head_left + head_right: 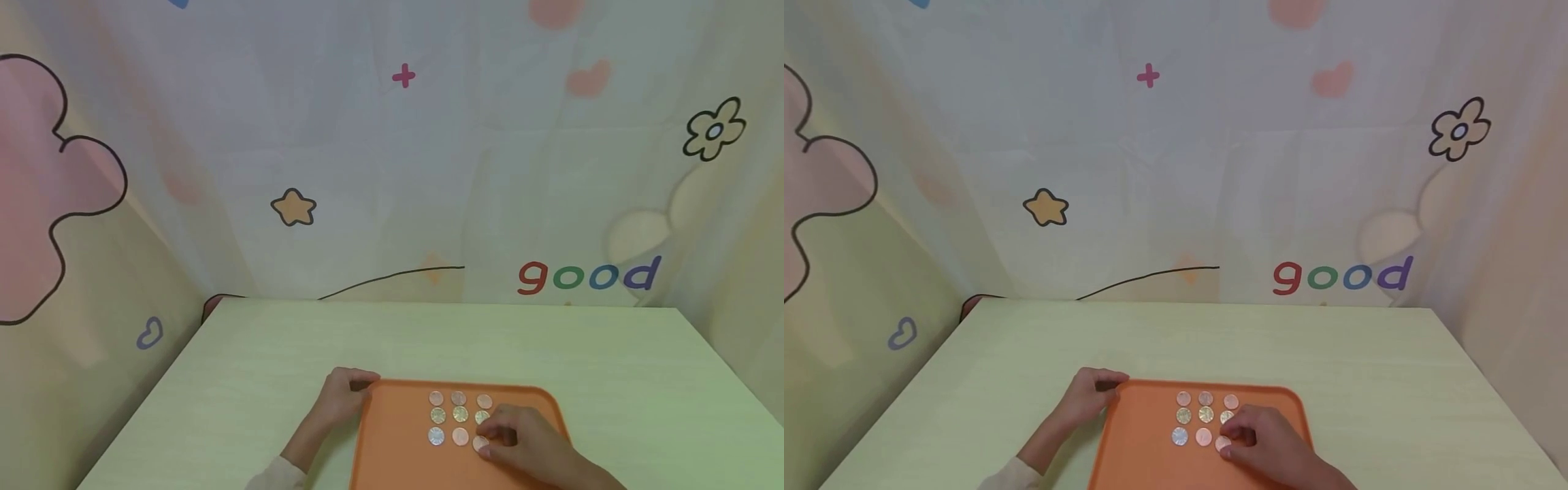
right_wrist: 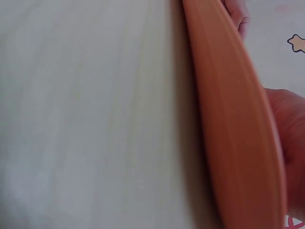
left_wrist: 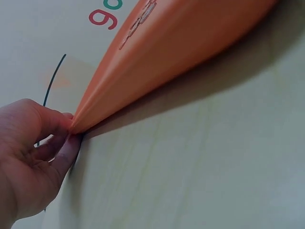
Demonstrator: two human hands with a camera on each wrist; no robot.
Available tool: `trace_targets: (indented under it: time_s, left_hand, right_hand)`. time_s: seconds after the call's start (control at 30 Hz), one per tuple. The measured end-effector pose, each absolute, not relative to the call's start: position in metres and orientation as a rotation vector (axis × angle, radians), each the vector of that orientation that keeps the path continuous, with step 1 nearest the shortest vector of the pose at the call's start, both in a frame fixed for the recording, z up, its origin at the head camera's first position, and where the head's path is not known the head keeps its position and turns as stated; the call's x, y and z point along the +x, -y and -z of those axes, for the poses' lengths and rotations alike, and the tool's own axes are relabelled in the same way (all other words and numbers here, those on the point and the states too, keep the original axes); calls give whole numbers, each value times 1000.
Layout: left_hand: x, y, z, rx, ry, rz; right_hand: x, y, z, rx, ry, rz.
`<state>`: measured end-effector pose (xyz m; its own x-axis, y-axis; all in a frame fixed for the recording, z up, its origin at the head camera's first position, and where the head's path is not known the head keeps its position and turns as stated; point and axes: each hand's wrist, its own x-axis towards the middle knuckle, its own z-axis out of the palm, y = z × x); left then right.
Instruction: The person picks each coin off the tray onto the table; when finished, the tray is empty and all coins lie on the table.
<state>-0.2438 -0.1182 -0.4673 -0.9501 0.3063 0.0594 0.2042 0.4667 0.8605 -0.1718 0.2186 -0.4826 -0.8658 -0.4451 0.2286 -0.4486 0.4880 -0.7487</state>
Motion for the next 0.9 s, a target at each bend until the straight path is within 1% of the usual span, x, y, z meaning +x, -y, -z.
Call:
trace_targets:
  time_s: [0.23, 0.9]
  left_hand:
    - [-242, 121, 469, 456, -2569, -1533]
    - [-239, 120, 476, 432, -2568, -1551]
  right_hand:
    - [-172, -215, 479, 778, 2747, -1376]
    - [-173, -212, 475, 899, 2864, -1201]
